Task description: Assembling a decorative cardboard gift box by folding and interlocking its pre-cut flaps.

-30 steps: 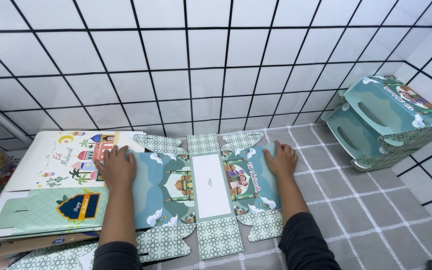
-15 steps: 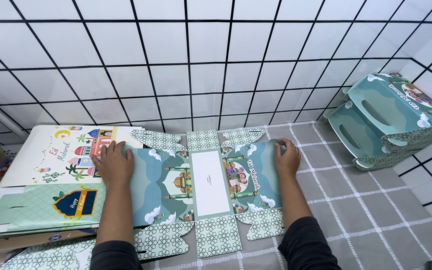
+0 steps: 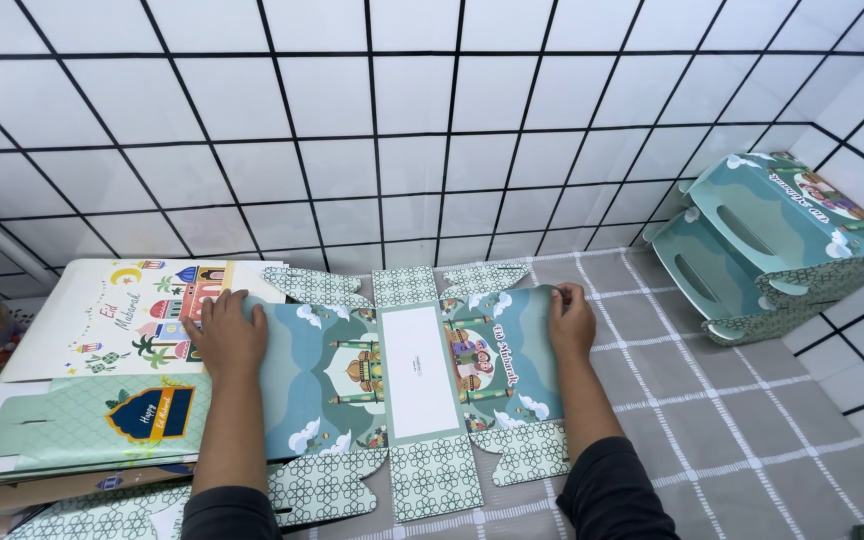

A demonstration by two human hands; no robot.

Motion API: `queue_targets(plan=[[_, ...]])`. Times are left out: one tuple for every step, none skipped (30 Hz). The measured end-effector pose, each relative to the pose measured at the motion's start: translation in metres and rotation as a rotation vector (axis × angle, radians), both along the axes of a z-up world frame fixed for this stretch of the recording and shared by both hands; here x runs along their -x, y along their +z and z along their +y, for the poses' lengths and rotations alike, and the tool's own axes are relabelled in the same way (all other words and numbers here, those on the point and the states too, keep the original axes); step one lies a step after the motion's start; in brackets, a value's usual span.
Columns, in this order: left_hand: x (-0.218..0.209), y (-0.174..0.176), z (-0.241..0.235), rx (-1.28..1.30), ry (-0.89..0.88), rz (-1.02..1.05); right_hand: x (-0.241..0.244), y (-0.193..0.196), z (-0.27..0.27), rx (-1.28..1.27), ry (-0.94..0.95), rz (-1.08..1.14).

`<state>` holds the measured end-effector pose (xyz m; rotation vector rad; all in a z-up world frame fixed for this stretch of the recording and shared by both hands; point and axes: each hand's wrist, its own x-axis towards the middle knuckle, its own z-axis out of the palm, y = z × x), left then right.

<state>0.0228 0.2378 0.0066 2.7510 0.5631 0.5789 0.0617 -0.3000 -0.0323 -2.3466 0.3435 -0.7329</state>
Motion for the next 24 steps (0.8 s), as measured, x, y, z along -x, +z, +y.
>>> queue_targets(plan=[[0.000,0.000,0.000,0.000,0.001,0.000,0.002,0.004,0.002,0.000,0.001,0.000],[0.000,0.001,0.000,0.014,-0.002,-0.008,0.004,0.007,0.004,-0.005,-0.002,0.001],[0.000,0.001,0.000,0.027,-0.005,-0.016,0.006,0.011,0.007,-0.010,-0.005,0.002],[0.000,0.001,0.000,0.027,-0.003,-0.016,0.006,0.009,0.006,-0.010,-0.003,0.002],[0.000,0.002,0.000,0.025,-0.004,-0.015,0.005,0.007,0.006,0.002,-0.005,-0.012],[0.000,0.002,0.000,0.023,-0.005,-0.014,0.005,0.006,0.005,0.014,-0.007,-0.026],[0.000,0.004,-0.001,0.022,-0.002,-0.017,0.005,0.007,0.006,0.014,-0.005,-0.028],[0.001,0.006,-0.002,0.030,-0.007,-0.014,0.005,0.007,0.006,0.018,-0.002,-0.038],[0.003,0.007,-0.002,0.038,-0.012,-0.009,0.007,0.007,0.007,0.022,0.000,-0.045],[0.003,0.008,-0.003,0.037,-0.010,-0.009,0.007,0.007,0.007,0.021,0.002,-0.045],[0.003,0.009,-0.004,0.036,-0.004,-0.012,0.007,0.007,0.007,0.026,-0.002,-0.046],[0.003,0.010,-0.005,0.035,0.002,-0.014,0.007,0.007,0.007,0.031,-0.006,-0.047],[0.005,0.013,-0.006,0.035,0.002,-0.017,0.008,0.008,0.008,0.030,-0.006,-0.050],[0.006,0.016,-0.007,0.049,-0.002,-0.022,0.009,0.009,0.009,0.022,-0.003,-0.056],[0.007,0.019,-0.009,0.064,-0.006,-0.030,0.009,0.010,0.009,0.014,0.000,-0.066],[0.008,0.018,-0.009,0.064,-0.006,-0.035,0.009,0.011,0.009,0.014,0.000,-0.071],[0.008,0.018,-0.009,0.059,-0.009,-0.029,0.011,0.011,0.010,-0.001,-0.004,-0.062],[0.009,0.017,-0.008,0.053,-0.013,-0.022,0.012,0.010,0.010,-0.016,-0.008,-0.054],[0.008,0.017,-0.009,0.053,-0.012,-0.030,0.013,0.012,0.011,-0.015,-0.007,-0.061],[0.007,0.016,-0.009,0.059,-0.011,-0.028,0.013,0.014,0.011,-0.030,-0.009,-0.056],[0.009,0.014,-0.009,0.065,-0.011,-0.021,0.016,0.014,0.012,-0.045,-0.011,-0.045],[0.007,0.016,-0.008,0.065,-0.011,-0.023,0.014,0.015,0.013,-0.045,-0.011,-0.048],[0.007,0.016,-0.007,0.064,-0.012,-0.017,0.014,0.015,0.013,-0.048,-0.016,-0.036],[0.007,0.015,-0.007,0.062,-0.013,-0.011,0.014,0.014,0.013,-0.051,-0.020,-0.024]])
